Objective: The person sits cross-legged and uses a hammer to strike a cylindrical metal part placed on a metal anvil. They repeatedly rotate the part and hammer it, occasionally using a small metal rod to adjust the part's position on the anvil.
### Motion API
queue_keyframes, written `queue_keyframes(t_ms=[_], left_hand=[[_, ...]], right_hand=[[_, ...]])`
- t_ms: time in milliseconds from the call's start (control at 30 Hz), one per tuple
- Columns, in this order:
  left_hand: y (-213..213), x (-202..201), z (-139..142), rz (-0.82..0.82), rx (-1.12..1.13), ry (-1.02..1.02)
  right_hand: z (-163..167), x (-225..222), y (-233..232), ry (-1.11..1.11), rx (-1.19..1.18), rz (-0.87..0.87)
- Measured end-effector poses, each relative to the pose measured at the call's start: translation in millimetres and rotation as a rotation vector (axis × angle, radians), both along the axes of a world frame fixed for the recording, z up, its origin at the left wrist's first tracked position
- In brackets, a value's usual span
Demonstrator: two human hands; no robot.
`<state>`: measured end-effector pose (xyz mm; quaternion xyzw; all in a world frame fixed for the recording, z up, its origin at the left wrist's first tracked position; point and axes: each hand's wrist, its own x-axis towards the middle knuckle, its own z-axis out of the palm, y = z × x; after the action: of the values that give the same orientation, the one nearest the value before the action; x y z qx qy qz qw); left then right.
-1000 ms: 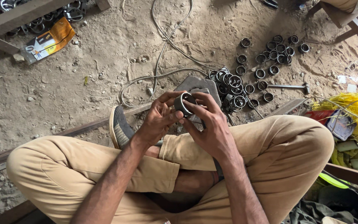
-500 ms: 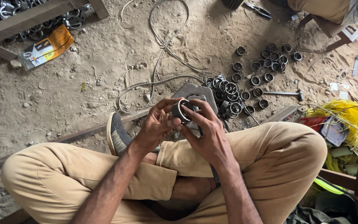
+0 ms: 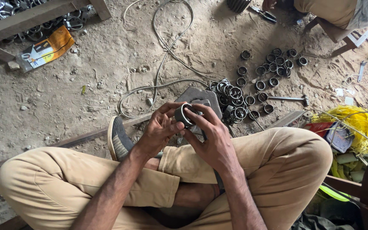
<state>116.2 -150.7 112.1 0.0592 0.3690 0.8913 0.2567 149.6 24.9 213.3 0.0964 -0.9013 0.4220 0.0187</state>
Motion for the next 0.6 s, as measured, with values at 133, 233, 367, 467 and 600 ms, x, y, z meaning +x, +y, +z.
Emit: queue_keyframes(t_ms=[133,233,367,467,600], left_hand=[[-0.8,-0.1,0.4,-0.005,-0.018,-0.007],[-1.8,-0.3,1.7,-0.002,-0.025,0.001],[-2.0,-0.8,3.0,0.004,-0.038,0.019],[-1.4,-1.0,3.1,0.007,-0.016,0.005],[-1.1,-1.8,2.7,0.009,-0.001,0.011]], right_hand=[[1.1,0.3,-1.2,-0.024,0.005,-0.011],[1.3,0.1,-1.9,-0.019,-0.004,-0.008],[0.7,-0.4,-2.0,0.008,-0.018,-0.005],[-0.2,-1.1,-0.9,-0.009,-0.050,-0.005],[-1.2,-1.7,-1.3,-0.015,-0.021,-0.012]])
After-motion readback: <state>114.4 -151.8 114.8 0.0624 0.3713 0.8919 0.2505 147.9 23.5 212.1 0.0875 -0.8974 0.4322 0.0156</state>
